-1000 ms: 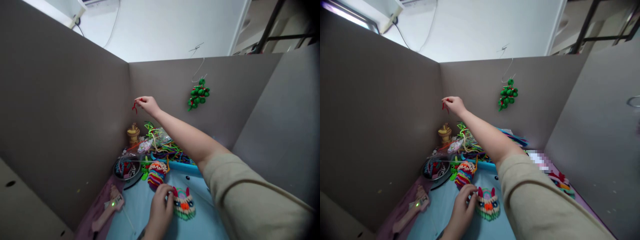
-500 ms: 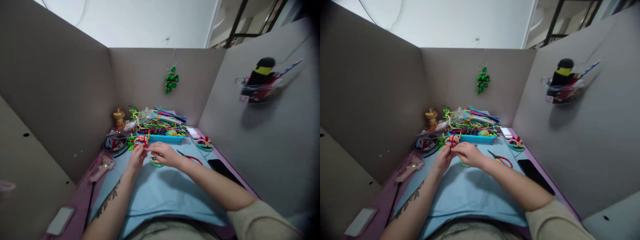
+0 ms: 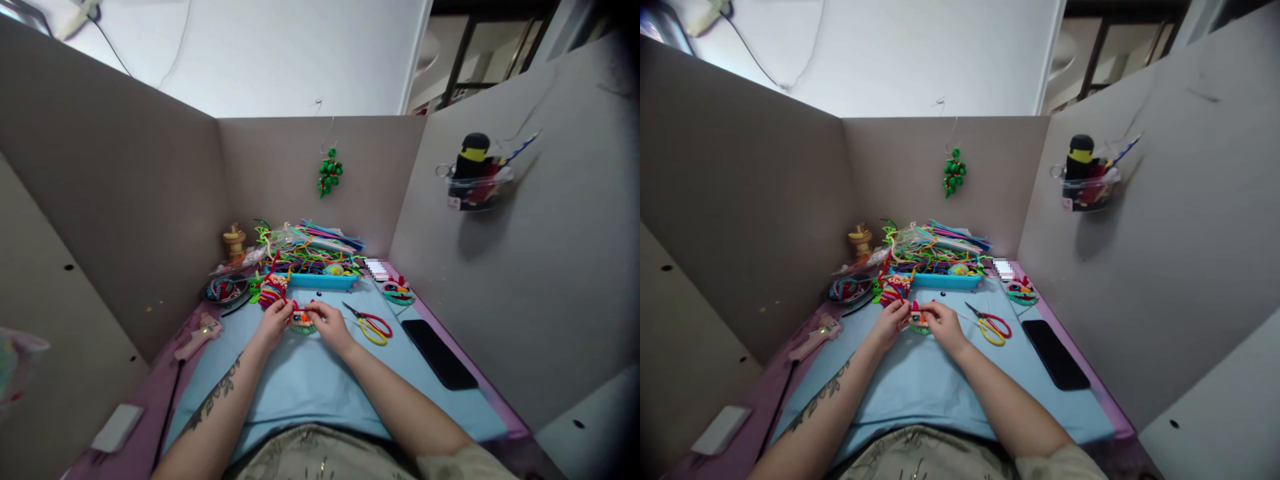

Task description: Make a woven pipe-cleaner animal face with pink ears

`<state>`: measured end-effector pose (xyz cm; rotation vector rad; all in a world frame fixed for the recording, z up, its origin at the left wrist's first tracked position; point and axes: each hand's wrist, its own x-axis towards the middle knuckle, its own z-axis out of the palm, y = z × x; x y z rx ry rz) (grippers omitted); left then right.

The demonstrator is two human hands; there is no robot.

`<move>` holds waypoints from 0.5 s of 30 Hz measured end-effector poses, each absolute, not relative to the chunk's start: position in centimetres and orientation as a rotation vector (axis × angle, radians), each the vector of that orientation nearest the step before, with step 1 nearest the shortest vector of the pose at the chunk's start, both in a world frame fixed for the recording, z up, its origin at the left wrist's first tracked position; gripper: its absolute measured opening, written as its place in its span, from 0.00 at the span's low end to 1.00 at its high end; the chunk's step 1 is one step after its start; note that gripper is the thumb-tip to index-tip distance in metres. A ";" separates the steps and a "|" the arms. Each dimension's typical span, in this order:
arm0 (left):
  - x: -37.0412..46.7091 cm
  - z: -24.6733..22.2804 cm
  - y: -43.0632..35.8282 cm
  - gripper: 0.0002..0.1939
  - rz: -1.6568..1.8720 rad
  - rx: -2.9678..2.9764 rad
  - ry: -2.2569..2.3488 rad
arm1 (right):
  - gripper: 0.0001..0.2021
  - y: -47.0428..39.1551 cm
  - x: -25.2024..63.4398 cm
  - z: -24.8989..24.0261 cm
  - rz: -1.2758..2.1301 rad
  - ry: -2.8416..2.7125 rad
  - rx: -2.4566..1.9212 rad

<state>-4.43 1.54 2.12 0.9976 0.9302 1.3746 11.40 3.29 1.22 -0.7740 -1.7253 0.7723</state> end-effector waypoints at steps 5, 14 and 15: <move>-4.2 1.5 1.3 0.16 1.383 0.994 0.907 | 0.06 3.5 11.6 0.8 0.841 -1.629 -0.828; -3.7 1.2 0.9 0.17 1.344 1.238 1.014 | 0.03 3.6 11.0 0.7 0.696 -1.682 -0.754; -3.6 1.1 0.9 0.16 1.346 1.266 1.033 | 0.04 3.6 11.0 0.6 0.700 -1.694 -0.749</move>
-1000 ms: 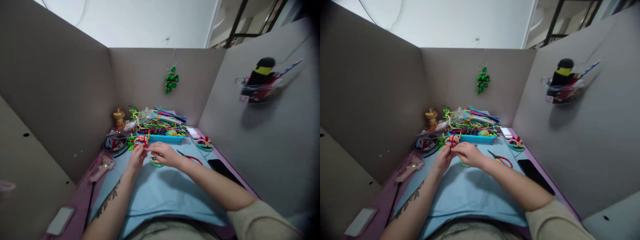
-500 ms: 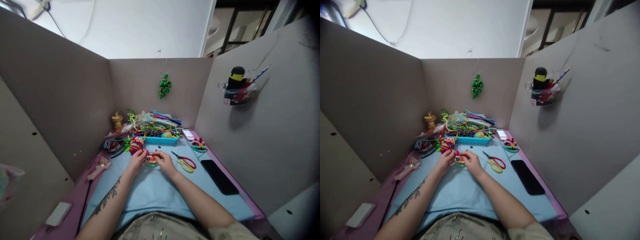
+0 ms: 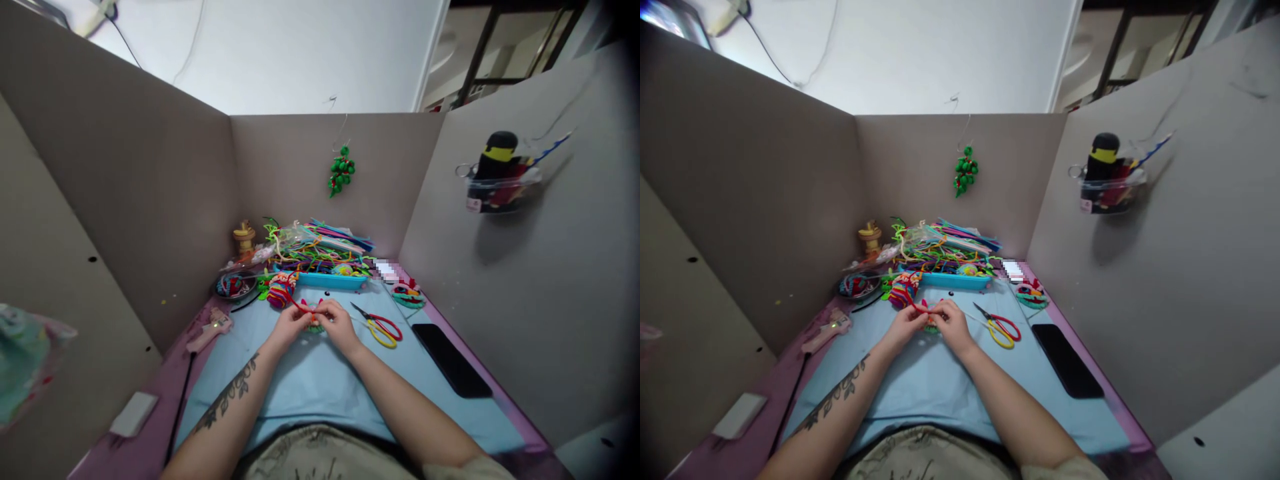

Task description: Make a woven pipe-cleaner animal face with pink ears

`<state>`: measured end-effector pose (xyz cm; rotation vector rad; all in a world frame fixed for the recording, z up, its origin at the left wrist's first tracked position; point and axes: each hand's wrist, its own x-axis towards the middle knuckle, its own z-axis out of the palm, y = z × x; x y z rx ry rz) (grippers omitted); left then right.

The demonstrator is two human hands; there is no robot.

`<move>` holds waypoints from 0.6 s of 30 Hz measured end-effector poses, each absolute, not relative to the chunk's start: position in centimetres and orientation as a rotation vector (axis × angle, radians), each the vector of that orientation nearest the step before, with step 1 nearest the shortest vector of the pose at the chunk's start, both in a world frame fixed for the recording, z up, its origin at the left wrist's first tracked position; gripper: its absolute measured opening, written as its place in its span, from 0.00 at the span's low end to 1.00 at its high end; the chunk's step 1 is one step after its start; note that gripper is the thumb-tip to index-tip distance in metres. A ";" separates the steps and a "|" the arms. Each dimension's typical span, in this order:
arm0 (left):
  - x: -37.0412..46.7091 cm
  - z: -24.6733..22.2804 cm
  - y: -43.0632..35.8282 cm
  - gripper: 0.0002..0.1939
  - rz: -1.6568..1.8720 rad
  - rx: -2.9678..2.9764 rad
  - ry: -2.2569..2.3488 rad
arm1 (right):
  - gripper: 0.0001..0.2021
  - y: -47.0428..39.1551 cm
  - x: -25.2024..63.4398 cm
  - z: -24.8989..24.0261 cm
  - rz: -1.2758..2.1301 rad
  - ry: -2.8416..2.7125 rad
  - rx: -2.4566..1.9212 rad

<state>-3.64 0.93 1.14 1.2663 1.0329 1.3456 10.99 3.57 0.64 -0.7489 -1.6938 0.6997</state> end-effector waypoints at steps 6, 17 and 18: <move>-3.7 0.8 1.1 0.14 1.328 1.304 1.060 | 0.05 3.5 11.2 0.3 0.675 -1.755 -0.717; -3.3 1.6 0.8 0.12 1.363 1.311 1.001 | 0.05 3.4 11.6 0.6 0.617 -1.770 -0.761; -3.3 1.5 0.9 0.12 1.361 1.300 0.988 | 0.05 3.5 11.7 0.6 0.613 -1.770 -0.762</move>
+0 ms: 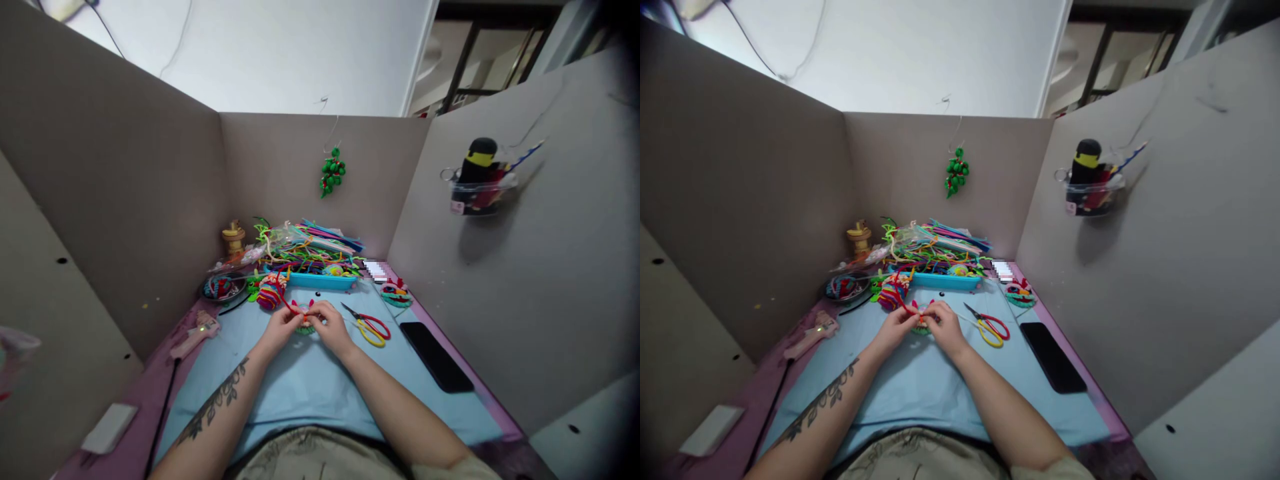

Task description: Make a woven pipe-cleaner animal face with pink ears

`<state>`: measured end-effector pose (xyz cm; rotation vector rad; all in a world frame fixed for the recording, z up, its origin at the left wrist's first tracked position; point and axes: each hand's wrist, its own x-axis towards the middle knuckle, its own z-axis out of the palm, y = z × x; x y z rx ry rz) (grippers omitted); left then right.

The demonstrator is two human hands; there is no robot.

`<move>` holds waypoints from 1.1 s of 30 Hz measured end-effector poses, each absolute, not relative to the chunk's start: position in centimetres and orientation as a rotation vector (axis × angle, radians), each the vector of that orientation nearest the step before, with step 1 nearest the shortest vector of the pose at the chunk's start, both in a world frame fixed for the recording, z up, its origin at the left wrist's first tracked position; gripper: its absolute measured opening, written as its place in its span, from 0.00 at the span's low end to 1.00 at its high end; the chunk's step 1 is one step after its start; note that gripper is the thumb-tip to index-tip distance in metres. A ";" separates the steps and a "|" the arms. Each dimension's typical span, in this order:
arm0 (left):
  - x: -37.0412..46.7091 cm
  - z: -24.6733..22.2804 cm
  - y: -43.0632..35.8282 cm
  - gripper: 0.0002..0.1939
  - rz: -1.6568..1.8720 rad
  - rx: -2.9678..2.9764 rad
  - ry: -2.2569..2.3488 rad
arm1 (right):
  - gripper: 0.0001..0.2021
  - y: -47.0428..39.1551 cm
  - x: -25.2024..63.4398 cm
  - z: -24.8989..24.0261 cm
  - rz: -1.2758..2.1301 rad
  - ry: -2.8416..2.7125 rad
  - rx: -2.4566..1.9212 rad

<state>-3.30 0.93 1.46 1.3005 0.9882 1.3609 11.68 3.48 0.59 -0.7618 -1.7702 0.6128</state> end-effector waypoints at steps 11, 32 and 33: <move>-3.7 0.1 1.7 0.12 1.449 1.365 1.106 | 0.09 4.1 12.0 0.7 0.379 -2.052 -0.677; -4.3 -0.3 2.6 0.09 1.412 1.617 1.300 | 0.09 4.9 12.0 1.1 0.314 -2.141 -0.615; -4.3 -0.4 2.6 0.10 1.414 1.620 1.301 | 0.08 4.9 12.0 1.0 0.326 -2.128 -0.610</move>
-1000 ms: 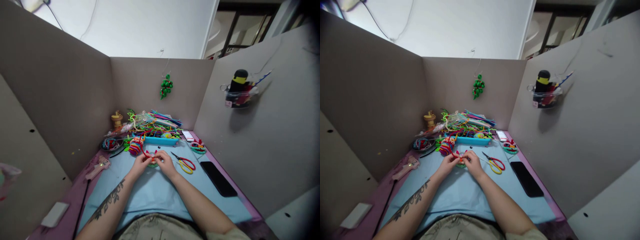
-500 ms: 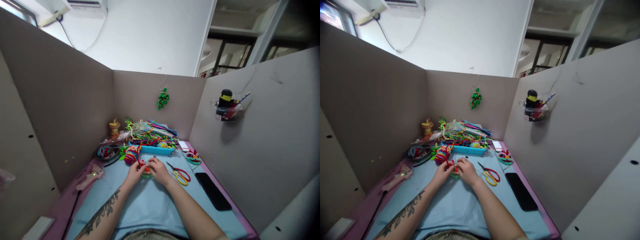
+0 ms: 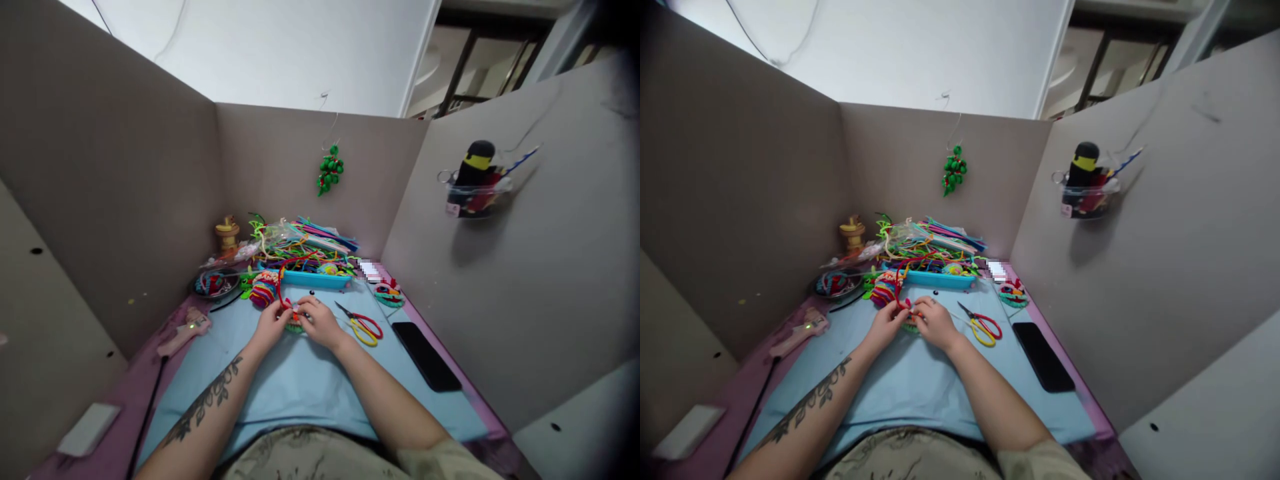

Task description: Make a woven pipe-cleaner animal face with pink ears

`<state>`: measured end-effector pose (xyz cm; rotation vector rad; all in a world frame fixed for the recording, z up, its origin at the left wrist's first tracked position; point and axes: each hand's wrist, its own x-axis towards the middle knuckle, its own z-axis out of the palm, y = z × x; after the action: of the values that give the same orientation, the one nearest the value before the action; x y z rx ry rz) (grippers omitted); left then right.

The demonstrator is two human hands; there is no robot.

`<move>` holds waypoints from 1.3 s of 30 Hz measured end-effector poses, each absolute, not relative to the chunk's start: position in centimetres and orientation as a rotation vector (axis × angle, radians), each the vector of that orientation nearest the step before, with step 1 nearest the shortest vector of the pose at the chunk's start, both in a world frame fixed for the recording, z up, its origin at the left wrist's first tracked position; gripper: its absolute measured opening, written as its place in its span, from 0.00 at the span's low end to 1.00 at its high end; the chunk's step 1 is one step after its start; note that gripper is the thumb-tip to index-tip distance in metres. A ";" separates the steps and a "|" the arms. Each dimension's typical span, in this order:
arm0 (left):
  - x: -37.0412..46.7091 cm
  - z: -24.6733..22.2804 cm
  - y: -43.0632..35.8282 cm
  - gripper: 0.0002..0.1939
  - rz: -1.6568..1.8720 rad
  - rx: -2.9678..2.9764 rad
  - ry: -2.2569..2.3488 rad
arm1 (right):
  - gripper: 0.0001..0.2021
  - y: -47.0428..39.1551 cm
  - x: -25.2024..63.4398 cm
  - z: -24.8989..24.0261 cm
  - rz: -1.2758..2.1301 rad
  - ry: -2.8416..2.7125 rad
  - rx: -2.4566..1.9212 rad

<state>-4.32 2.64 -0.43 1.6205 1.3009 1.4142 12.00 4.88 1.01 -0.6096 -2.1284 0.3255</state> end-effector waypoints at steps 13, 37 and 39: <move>-4.3 -0.5 2.0 0.12 1.233 1.788 1.149 | 0.03 4.9 11.6 0.8 0.758 -1.869 -0.632; -4.6 -0.3 1.6 0.09 1.158 2.027 1.191 | 0.03 4.6 11.1 -0.7 0.908 -1.820 -0.722; -4.6 -0.1 1.7 0.10 1.244 1.864 1.194 | 0.03 4.4 11.2 -0.5 0.873 -1.808 -0.722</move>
<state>-4.59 1.67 -0.12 1.8639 1.1945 1.2442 11.18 4.37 -0.45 -0.7223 -1.8083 0.8732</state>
